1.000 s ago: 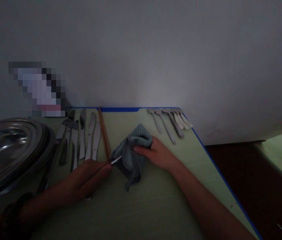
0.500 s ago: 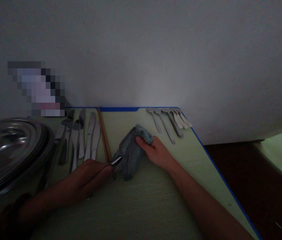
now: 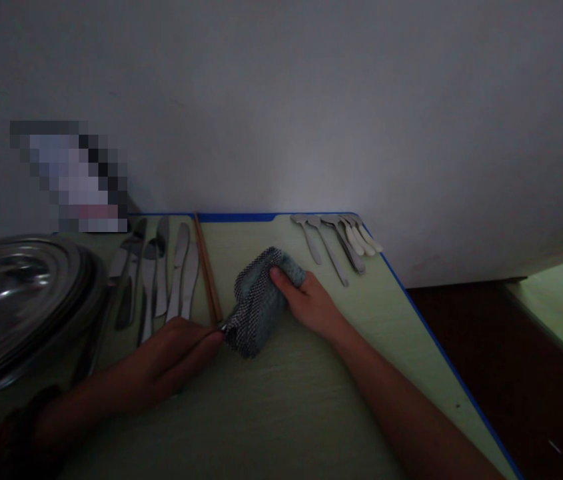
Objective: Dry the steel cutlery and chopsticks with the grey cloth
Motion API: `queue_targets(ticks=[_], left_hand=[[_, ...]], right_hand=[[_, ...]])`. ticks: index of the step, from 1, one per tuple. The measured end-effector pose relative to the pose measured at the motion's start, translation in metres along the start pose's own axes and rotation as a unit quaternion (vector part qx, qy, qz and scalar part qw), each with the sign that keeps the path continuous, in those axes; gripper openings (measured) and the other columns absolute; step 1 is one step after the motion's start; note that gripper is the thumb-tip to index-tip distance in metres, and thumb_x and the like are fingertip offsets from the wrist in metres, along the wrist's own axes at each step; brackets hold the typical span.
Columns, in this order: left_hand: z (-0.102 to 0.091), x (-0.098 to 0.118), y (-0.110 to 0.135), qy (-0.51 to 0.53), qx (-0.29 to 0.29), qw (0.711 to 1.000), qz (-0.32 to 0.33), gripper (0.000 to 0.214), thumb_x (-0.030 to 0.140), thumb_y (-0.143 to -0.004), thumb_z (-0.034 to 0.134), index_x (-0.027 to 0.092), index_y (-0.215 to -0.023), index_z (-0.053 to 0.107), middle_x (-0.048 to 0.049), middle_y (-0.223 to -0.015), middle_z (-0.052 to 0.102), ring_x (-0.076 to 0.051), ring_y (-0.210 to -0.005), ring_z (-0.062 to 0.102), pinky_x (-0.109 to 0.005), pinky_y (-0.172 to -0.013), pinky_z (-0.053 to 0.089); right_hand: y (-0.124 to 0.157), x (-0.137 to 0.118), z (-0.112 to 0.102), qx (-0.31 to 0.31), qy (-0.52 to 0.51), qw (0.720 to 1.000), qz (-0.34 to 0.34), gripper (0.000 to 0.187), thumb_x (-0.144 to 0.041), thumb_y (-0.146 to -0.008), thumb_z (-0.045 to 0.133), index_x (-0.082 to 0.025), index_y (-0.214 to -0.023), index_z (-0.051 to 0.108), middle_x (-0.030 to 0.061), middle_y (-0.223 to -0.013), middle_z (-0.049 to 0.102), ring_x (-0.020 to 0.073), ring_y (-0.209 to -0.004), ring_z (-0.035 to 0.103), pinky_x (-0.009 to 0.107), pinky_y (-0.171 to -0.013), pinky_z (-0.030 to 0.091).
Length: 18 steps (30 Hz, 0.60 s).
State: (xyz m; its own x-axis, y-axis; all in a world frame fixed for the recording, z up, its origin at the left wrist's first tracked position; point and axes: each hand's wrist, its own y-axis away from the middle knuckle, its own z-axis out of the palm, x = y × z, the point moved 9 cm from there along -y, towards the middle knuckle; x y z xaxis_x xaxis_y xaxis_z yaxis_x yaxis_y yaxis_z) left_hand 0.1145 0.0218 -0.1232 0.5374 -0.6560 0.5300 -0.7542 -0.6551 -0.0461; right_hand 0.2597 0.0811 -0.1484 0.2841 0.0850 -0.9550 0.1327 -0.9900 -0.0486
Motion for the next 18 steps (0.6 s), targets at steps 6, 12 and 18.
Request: queue_targets(ticks=[6,12,18], left_hand=[[0.0017,-0.0016,-0.0003,0.010,-0.012,1.000,0.001,0.046,0.033,-0.095,0.024,0.016,-0.065,0.053,0.0042,-0.052,0.047,-0.009,-0.047,0.046,-0.023,-0.050,0.036],[0.0016,-0.0005,-0.0001,0.002,-0.006,1.000,0.007,0.046,0.032,-0.095,0.024,0.016,-0.063,0.052,0.0040,-0.051,0.048,-0.009,-0.046,0.046,-0.023,-0.050,0.036],[0.0038,-0.0010,0.0005,-0.003,-0.018,1.000,0.009,0.045,0.032,-0.096,0.024,0.016,-0.065,0.052,0.0042,-0.051,0.047,-0.009,-0.046,0.046,-0.022,-0.049,0.035]], right_hand=[[0.0002,-0.0085,0.0045,-0.033,0.026,0.999,-0.025,0.027,-0.047,-0.079,0.054,-0.022,-0.079,0.064,0.0002,-0.082,0.066,0.0176,-0.079,0.060,0.034,-0.074,0.050],[0.0001,-0.0103,0.0040,-0.031,0.025,0.999,-0.028,0.026,-0.046,-0.080,0.053,-0.022,-0.076,0.063,-0.0003,-0.079,0.066,0.0173,-0.077,0.060,0.033,-0.073,0.050],[-0.0001,-0.0080,0.0040,-0.031,0.030,0.999,-0.022,0.027,-0.047,-0.079,0.053,-0.022,-0.077,0.063,-0.0002,-0.079,0.066,0.0176,-0.077,0.060,0.033,-0.072,0.049]])
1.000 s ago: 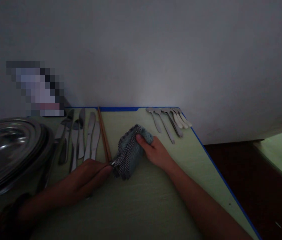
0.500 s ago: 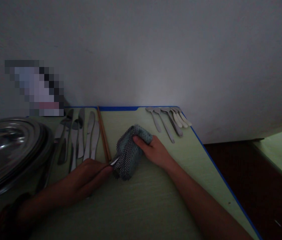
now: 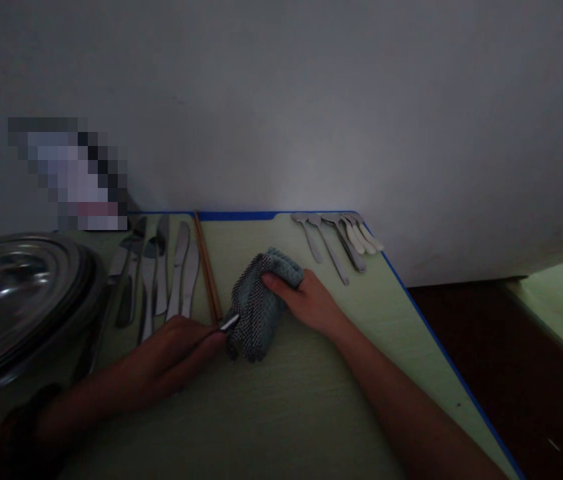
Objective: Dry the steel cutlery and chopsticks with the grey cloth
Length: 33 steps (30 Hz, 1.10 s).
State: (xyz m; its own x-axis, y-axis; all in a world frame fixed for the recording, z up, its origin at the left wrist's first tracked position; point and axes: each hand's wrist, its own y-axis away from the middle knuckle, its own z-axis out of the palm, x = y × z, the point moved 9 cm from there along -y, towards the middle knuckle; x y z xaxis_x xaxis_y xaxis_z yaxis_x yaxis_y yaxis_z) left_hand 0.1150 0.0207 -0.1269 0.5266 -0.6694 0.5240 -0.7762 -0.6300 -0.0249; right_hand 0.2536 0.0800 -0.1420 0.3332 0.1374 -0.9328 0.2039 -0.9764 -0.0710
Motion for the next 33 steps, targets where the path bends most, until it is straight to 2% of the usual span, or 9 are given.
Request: queue_targets(ticks=[16,22,28,33], left_hand=[[-0.0019,0.0026,-0.0008,0.000,0.005,1.000,0.008,0.045,0.032,-0.095,0.024,0.016,-0.066,0.054,0.0033,-0.052,0.051,-0.009,-0.046,0.048,-0.022,-0.050,0.036],[-0.0023,0.0034,-0.0009,0.002,0.011,1.000,0.019,0.045,0.032,-0.095,0.025,0.016,-0.064,0.053,0.0046,-0.049,0.046,-0.008,-0.044,0.045,-0.022,-0.048,0.035],[-0.0046,0.0044,0.0005,-0.016,0.027,0.999,0.013,0.046,0.032,-0.095,0.024,0.016,-0.067,0.056,0.0020,-0.053,0.054,-0.010,-0.048,0.049,-0.023,-0.050,0.037],[-0.0033,0.0038,0.0001,-0.008,0.021,1.000,0.021,0.045,0.032,-0.095,0.026,0.016,-0.064,0.054,0.0033,-0.050,0.050,-0.009,-0.046,0.048,-0.023,-0.048,0.036]], right_hand=[[0.0003,-0.0010,0.0020,-0.014,-0.017,1.000,-0.004,0.025,-0.045,-0.079,0.055,-0.022,-0.085,0.064,0.0004,-0.087,0.067,0.0188,-0.085,0.061,0.037,-0.082,0.048],[0.0003,-0.0013,0.0020,-0.016,-0.016,1.000,-0.005,0.025,-0.045,-0.080,0.054,-0.022,-0.082,0.063,0.0002,-0.084,0.067,0.0187,-0.083,0.060,0.037,-0.081,0.049],[0.0004,-0.0025,0.0027,-0.019,-0.019,1.000,-0.001,0.025,-0.045,-0.079,0.054,-0.022,-0.083,0.063,0.0004,-0.085,0.066,0.0193,-0.086,0.060,0.037,-0.082,0.049],[-0.0005,-0.0009,0.0021,-0.016,-0.011,1.000,-0.005,0.025,-0.046,-0.079,0.055,-0.022,-0.082,0.064,0.0001,-0.084,0.066,0.0191,-0.083,0.060,0.037,-0.082,0.049]])
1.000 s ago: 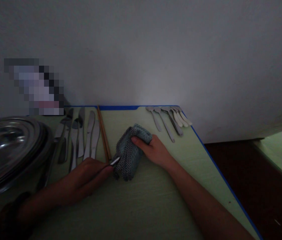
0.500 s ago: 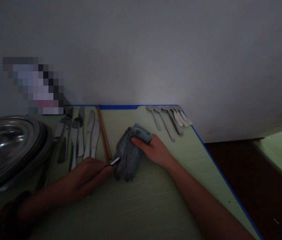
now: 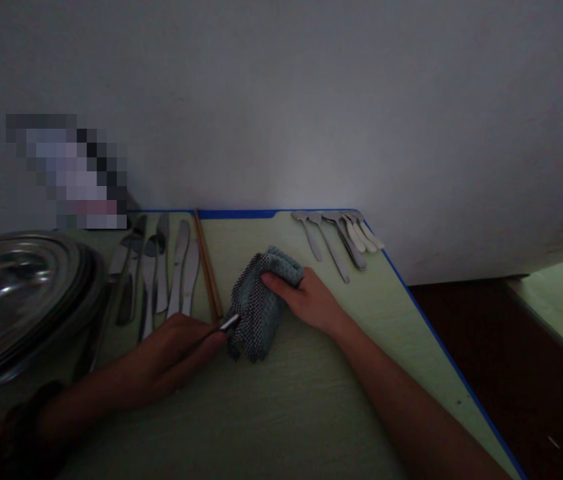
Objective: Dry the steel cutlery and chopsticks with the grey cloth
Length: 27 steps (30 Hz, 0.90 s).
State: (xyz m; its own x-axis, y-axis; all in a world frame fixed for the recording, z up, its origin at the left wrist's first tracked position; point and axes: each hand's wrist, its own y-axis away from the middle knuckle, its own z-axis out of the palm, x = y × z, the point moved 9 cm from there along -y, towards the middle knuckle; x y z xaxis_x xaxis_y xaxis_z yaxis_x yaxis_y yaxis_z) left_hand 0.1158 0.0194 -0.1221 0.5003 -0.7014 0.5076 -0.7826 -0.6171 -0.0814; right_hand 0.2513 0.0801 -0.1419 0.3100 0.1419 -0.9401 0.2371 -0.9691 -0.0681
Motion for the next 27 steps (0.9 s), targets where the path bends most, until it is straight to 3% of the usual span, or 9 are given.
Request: queue_targets(ticks=[19,23,27], left_hand=[[0.003,-0.001,0.000,0.011,-0.013,1.000,-0.001,0.042,0.031,-0.095,0.027,0.016,-0.065,0.053,0.0044,-0.050,0.046,-0.008,-0.045,0.045,-0.022,-0.048,0.034],[0.001,-0.001,-0.001,0.073,-0.014,0.997,-0.008,0.040,0.027,-0.094,0.030,0.016,-0.061,0.049,0.0068,-0.048,0.037,-0.007,-0.042,0.041,-0.021,-0.046,0.033],[-0.007,-0.002,0.001,0.152,0.003,0.988,-0.011,0.040,0.024,-0.094,0.029,0.017,-0.057,0.044,0.0060,-0.046,0.043,-0.007,-0.041,0.042,-0.020,-0.045,0.034]], right_hand=[[0.000,0.000,0.000,-0.004,-0.003,1.000,0.003,0.025,-0.045,-0.079,0.055,-0.022,-0.081,0.064,0.0001,-0.083,0.066,0.0195,-0.084,0.060,0.037,-0.082,0.048],[0.001,0.001,0.002,-0.059,-0.034,0.998,-0.004,0.022,-0.039,-0.082,0.053,-0.020,-0.078,0.064,-0.0004,-0.079,0.065,0.0169,-0.080,0.060,0.034,-0.082,0.047],[0.005,0.005,0.015,-0.158,-0.141,0.977,0.008,0.015,-0.030,-0.079,0.058,-0.017,-0.085,0.065,0.0002,-0.081,0.066,0.0146,-0.081,0.060,0.032,-0.084,0.046]])
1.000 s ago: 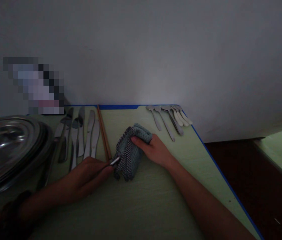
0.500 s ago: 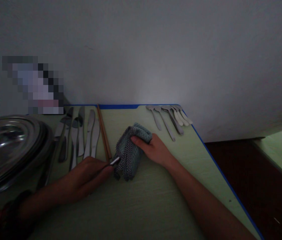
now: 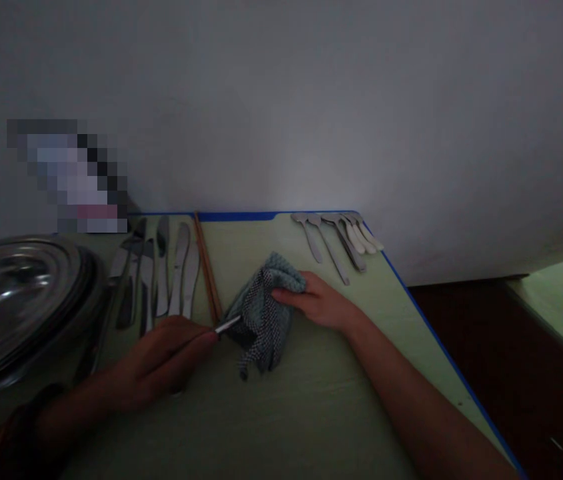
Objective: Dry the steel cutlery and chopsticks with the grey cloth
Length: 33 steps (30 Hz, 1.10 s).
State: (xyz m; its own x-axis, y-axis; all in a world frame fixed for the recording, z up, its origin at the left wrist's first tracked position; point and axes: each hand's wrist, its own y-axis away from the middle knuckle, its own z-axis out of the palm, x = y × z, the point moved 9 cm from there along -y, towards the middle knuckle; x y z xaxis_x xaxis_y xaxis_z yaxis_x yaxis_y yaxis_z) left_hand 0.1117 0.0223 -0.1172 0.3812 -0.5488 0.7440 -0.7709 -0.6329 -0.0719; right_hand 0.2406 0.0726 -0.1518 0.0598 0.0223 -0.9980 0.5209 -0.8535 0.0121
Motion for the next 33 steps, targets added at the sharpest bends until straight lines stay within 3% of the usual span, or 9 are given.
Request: queue_targets(ticks=[2,4,9,13,15,20,25,30,33], left_hand=[[-0.003,0.000,0.002,0.015,0.018,1.000,0.006,0.041,0.023,-0.093,0.028,0.017,-0.057,0.045,0.0052,-0.046,0.046,-0.008,-0.042,0.044,-0.020,-0.046,0.036],[-0.007,0.001,0.004,-0.008,0.043,0.999,0.017,0.041,0.022,-0.093,0.027,0.018,-0.057,0.045,0.0045,-0.047,0.047,-0.008,-0.042,0.045,-0.021,-0.048,0.037],[-0.019,0.026,0.009,-0.144,0.047,0.987,0.061,0.042,0.023,-0.093,0.025,0.017,-0.057,0.048,0.0012,-0.049,0.050,-0.011,-0.045,0.048,-0.024,-0.051,0.038],[-0.057,0.050,0.012,-0.225,-0.002,0.974,0.005,0.040,0.032,-0.093,0.032,0.017,-0.063,0.054,0.0012,-0.054,0.058,-0.011,-0.048,0.054,-0.023,-0.050,0.036],[-0.089,0.060,0.011,-0.242,0.028,0.969,-0.037,0.039,0.037,-0.092,0.035,0.018,-0.063,0.054,0.0033,-0.052,0.055,-0.010,-0.048,0.052,-0.022,-0.050,0.035],[-0.140,0.067,0.010,-0.208,0.100,0.967,-0.106,0.047,0.042,-0.093,0.030,0.017,-0.054,0.041,0.0074,-0.047,0.036,-0.006,-0.042,0.034,-0.019,-0.043,0.025],[-0.151,0.054,0.021,-0.165,0.128,0.964,-0.167,0.050,0.047,-0.092,0.028,0.017,-0.053,0.036,0.0077,-0.047,0.031,-0.005,-0.042,0.029,-0.019,-0.041,0.021],[-0.152,0.026,0.030,-0.144,0.083,0.964,-0.205,0.049,0.047,-0.092,0.031,0.016,-0.056,0.044,0.0078,-0.048,0.033,-0.006,-0.043,0.031,-0.019,-0.043,0.022],[-0.149,0.012,0.030,-0.150,0.055,0.962,-0.221,0.049,0.048,-0.092,0.030,0.017,-0.063,0.054,0.0064,-0.051,0.044,-0.007,-0.046,0.041,-0.020,-0.045,0.026]], right_hand=[[0.000,0.000,0.005,-0.009,-0.070,0.997,-0.005,0.017,-0.027,-0.076,0.060,-0.017,-0.090,0.064,0.0012,-0.084,0.066,0.0148,-0.081,0.060,0.033,-0.083,0.046],[0.000,-0.006,0.004,0.036,-0.099,0.994,-0.028,0.020,-0.027,-0.074,0.062,-0.018,-0.092,0.062,0.0015,-0.087,0.065,0.0151,-0.081,0.061,0.033,-0.081,0.047],[0.010,-0.048,-0.012,0.176,0.134,0.972,-0.073,0.013,-0.031,-0.074,0.063,-0.019,-0.076,0.061,0.0001,-0.076,0.065,0.0151,-0.074,0.059,0.031,-0.072,0.048],[0.005,-0.091,-0.002,0.084,0.264,0.959,-0.057,0.017,-0.035,-0.077,0.061,-0.018,-0.080,0.062,-0.0005,-0.075,0.065,0.0137,-0.070,0.058,0.026,-0.065,0.045],[-0.001,-0.106,0.012,0.000,0.300,0.953,-0.034,0.018,-0.035,-0.076,0.061,-0.018,-0.082,0.062,-0.0007,-0.076,0.065,0.0131,-0.069,0.056,0.024,-0.063,0.043],[-0.024,-0.140,0.039,-0.073,0.328,0.940,-0.055,0.018,-0.035,-0.080,0.056,-0.017,-0.079,0.060,-0.0034,-0.068,0.059,0.0101,-0.063,0.049,0.022,-0.058,0.039],[-0.045,-0.139,0.063,-0.145,0.287,0.946,-0.041,0.019,-0.036,-0.079,0.057,-0.017,-0.077,0.059,-0.0047,-0.065,0.054,0.0082,-0.060,0.045,0.020,-0.056,0.037],[-0.062,-0.130,0.075,-0.162,0.306,0.938,-0.025,0.020,-0.035,-0.079,0.057,-0.016,-0.073,0.060,-0.0045,-0.062,0.053,0.0070,-0.057,0.045,0.018,-0.053,0.034],[-0.070,-0.123,0.083,-0.179,0.319,0.930,-0.024,0.020,-0.034,-0.079,0.057,-0.015,-0.072,0.061,-0.0038,-0.060,0.053,0.0072,-0.055,0.046,0.019,-0.054,0.035]])
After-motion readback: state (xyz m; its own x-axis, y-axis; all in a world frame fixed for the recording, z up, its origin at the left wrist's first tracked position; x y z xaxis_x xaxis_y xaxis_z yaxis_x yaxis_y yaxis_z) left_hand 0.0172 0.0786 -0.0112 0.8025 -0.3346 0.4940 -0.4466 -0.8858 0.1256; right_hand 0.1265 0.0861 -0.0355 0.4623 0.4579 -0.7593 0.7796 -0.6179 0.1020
